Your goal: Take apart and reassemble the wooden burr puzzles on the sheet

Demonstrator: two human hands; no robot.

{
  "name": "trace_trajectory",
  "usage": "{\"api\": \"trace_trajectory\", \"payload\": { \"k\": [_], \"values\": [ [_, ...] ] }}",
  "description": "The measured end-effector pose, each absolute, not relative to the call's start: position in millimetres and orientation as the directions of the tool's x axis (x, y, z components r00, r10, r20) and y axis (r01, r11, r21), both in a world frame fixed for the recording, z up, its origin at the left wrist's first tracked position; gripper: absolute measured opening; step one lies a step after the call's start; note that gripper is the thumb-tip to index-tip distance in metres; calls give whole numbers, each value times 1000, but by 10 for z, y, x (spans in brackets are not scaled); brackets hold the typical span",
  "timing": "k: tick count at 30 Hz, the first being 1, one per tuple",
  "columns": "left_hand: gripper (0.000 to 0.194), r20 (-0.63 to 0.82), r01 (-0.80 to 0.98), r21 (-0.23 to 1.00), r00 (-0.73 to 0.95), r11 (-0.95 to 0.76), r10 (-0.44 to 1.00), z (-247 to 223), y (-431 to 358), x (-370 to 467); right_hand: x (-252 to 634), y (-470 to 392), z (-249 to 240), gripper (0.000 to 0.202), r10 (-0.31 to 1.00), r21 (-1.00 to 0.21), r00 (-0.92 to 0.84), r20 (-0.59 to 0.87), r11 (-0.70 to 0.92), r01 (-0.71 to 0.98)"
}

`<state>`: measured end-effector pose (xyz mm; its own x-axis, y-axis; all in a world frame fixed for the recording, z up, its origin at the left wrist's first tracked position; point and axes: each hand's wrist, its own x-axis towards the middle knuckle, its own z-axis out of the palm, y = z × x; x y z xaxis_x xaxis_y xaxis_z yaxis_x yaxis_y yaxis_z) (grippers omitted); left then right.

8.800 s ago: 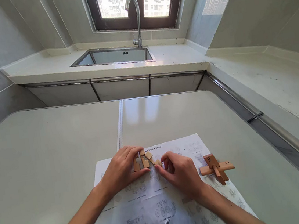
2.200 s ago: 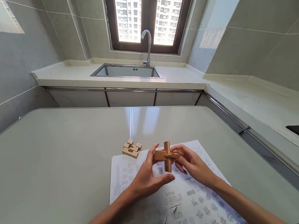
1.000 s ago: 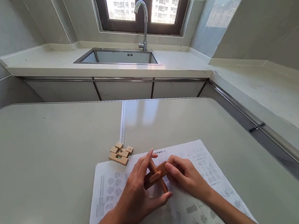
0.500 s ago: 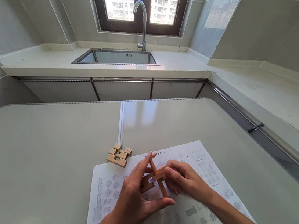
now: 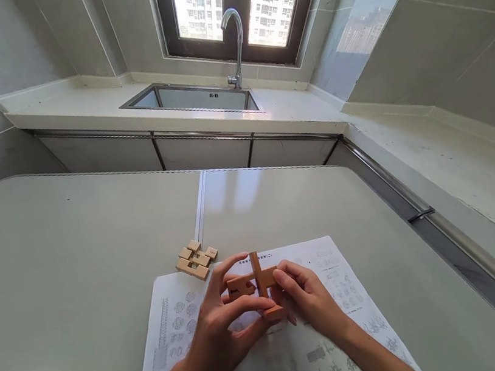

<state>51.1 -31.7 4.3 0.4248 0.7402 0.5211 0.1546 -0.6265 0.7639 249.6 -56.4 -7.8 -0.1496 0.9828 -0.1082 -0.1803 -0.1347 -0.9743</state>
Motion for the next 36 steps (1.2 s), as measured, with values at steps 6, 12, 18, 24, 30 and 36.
{"api": "trace_trajectory", "payload": {
  "k": [6,12,18,24,30,36],
  "values": [
    [9,448,135,832,409,-538,795,27,-317,502,2492,-542,-54,44,996,-979,-2,-89,-88,-183],
    [5,459,211,784,437,-584,773,53,-309,495,2544,-482,-80,41,983,-953,132,-129,-86,-289],
    [8,409,319,735,495,-598,767,33,-207,456,2595,-432,-70,35,963,-899,181,-202,-108,-424],
    [25,441,464,568,526,-680,727,-58,-111,400,2621,-426,-61,33,976,-864,110,-190,-113,-490],
    [43,417,519,489,567,-701,710,-107,-67,387,2635,-436,-77,33,973,-851,88,-214,-142,-505],
    [42,395,546,423,607,-723,689,-95,-50,383,2648,-425,-63,37,976,-827,64,-208,-141,-544]
  ]
}}
